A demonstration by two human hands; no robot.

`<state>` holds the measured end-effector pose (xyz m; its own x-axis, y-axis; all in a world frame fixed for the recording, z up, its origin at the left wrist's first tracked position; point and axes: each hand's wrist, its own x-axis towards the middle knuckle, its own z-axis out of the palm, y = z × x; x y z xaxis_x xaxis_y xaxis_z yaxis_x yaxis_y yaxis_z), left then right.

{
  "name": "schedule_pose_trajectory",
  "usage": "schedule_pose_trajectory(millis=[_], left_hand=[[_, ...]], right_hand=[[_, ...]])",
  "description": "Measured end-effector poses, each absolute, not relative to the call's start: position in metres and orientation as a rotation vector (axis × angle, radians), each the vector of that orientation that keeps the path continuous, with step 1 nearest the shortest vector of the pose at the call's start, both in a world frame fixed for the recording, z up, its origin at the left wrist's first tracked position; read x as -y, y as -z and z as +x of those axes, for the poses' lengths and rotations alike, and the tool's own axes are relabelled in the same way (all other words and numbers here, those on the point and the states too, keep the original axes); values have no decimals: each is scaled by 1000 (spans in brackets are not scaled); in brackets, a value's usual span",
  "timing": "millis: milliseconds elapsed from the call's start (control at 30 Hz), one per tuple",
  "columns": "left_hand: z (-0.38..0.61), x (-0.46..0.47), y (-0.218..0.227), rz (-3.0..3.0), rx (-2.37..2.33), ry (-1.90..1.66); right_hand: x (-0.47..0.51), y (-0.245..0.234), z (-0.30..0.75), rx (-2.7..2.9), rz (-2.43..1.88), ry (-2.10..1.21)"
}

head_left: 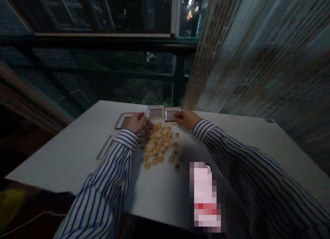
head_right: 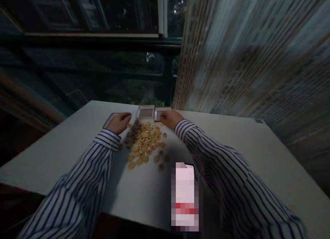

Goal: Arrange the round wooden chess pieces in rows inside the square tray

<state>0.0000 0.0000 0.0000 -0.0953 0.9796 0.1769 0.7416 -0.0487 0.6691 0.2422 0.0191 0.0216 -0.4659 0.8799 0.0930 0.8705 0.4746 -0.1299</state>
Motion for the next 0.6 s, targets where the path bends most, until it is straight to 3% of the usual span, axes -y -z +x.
schedule_pose_trajectory(millis=[600], left_hand=[[-22,-77,33,1629,-1944,-782]], right_hand=[[-76,15,186,2634,-1659,51]])
